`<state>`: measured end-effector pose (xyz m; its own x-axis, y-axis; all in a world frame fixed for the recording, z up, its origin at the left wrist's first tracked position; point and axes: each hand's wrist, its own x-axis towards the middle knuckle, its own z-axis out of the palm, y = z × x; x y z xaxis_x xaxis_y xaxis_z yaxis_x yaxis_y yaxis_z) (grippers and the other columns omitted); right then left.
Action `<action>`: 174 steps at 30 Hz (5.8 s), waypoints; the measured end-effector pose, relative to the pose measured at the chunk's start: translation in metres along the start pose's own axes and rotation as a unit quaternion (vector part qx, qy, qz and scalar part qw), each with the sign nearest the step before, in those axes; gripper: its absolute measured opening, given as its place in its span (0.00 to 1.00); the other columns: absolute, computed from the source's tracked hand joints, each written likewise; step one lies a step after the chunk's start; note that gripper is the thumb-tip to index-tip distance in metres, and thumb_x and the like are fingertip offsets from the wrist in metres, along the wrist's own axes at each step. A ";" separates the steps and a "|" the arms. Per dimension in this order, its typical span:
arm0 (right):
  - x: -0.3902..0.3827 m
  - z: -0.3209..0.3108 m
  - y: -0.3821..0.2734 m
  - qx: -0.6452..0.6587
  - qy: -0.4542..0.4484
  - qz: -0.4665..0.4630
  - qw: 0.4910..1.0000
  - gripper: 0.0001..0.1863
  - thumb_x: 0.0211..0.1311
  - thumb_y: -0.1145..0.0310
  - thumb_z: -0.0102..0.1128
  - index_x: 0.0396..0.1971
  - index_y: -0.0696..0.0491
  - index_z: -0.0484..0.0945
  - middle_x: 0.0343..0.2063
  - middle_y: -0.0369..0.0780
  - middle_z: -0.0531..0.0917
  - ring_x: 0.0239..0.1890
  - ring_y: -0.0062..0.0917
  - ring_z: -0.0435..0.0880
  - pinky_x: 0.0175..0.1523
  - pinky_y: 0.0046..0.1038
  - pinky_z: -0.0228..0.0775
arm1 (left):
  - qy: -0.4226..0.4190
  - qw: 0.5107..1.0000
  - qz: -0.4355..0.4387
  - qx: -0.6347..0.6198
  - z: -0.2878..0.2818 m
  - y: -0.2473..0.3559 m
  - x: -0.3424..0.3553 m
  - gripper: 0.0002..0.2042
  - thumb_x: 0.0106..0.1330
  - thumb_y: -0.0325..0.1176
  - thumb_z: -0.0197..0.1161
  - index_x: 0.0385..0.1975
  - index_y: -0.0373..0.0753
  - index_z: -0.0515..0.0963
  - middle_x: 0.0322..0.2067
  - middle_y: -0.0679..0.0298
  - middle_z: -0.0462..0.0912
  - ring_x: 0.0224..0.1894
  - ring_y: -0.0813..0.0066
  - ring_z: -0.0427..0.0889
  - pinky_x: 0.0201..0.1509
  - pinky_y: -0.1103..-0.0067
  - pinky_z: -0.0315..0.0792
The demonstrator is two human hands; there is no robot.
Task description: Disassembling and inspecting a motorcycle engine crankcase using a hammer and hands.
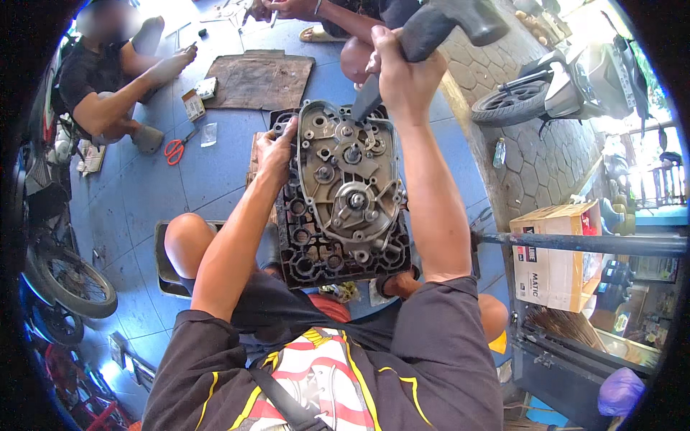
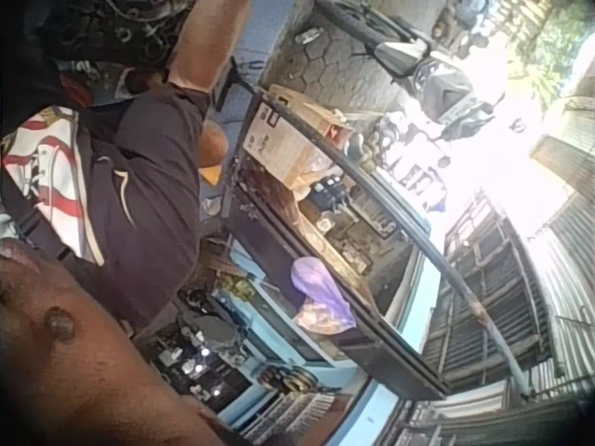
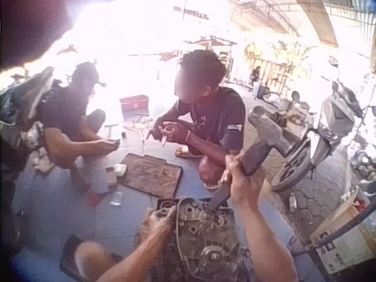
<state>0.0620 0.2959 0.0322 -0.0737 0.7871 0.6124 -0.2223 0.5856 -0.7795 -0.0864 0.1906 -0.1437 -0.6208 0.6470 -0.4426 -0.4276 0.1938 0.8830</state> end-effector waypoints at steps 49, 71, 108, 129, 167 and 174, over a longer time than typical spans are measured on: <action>-0.153 -0.067 -0.147 0.027 -0.014 0.079 0.996 0.04 0.65 0.70 0.50 0.30 0.51 0.66 0.15 0.36 0.68 0.16 0.22 0.66 0.24 0.31 0.67 | -0.047 0.996 -0.006 -0.070 -0.001 -0.019 0.023 0.22 0.57 0.41 0.74 0.39 0.28 0.76 0.30 0.54 0.85 0.24 0.69 0.83 0.25 0.73 0.79; -0.171 -0.072 -0.124 0.014 0.024 0.061 0.998 0.02 0.63 0.77 0.50 0.34 0.56 0.68 0.18 0.38 0.71 0.18 0.23 0.70 0.26 0.31 0.69 | -0.042 0.999 -0.020 -0.023 0.006 0.008 -0.011 0.23 0.56 0.42 0.75 0.39 0.26 0.78 0.30 0.51 0.85 0.25 0.67 0.84 0.24 0.72 0.80; -0.094 -0.072 -0.084 0.129 -0.004 0.066 0.989 0.03 0.59 0.81 0.57 0.30 0.58 0.72 0.15 0.38 0.73 0.16 0.22 0.71 0.25 0.30 0.70 | 0.013 0.999 -0.010 0.033 -0.005 -0.013 0.021 0.35 0.53 0.48 0.76 0.49 0.26 0.68 0.38 0.53 0.80 0.33 0.69 0.83 0.31 0.73 0.81; -0.099 -0.073 -0.073 0.009 -0.022 0.063 0.998 0.07 0.61 0.74 0.54 0.24 0.57 0.70 0.16 0.35 0.71 0.17 0.23 0.71 0.26 0.33 0.71 | -0.022 1.000 -0.006 -0.010 0.001 -0.022 0.015 0.18 0.58 0.42 0.74 0.28 0.31 0.79 0.25 0.58 0.84 0.22 0.75 0.82 0.25 0.78 0.78; 0.007 -0.053 -0.037 -0.012 0.016 -0.002 1.000 0.07 0.58 0.75 0.61 0.23 0.58 0.73 0.14 0.37 0.71 0.16 0.24 0.71 0.25 0.31 0.68 | -0.018 0.999 -0.025 -0.025 0.009 0.001 0.006 0.15 0.58 0.39 0.73 0.31 0.33 0.79 0.26 0.61 0.84 0.23 0.76 0.82 0.26 0.77 0.77; 0.013 -0.048 0.001 -0.016 -0.001 -0.016 1.000 0.11 0.58 0.75 0.62 0.18 0.57 0.72 0.13 0.37 0.72 0.15 0.24 0.73 0.25 0.29 0.68 | -0.058 0.994 -0.009 -0.088 0.002 -0.001 0.006 0.19 0.56 0.36 0.75 0.37 0.29 0.75 0.29 0.55 0.83 0.23 0.72 0.83 0.24 0.75 0.81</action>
<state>0.1075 0.3154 0.0331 -0.0685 0.7673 0.6376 -0.1943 0.6166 -0.7629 -0.0882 0.1959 -0.1470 -0.5369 0.7266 -0.4287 -0.5526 0.0810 0.8295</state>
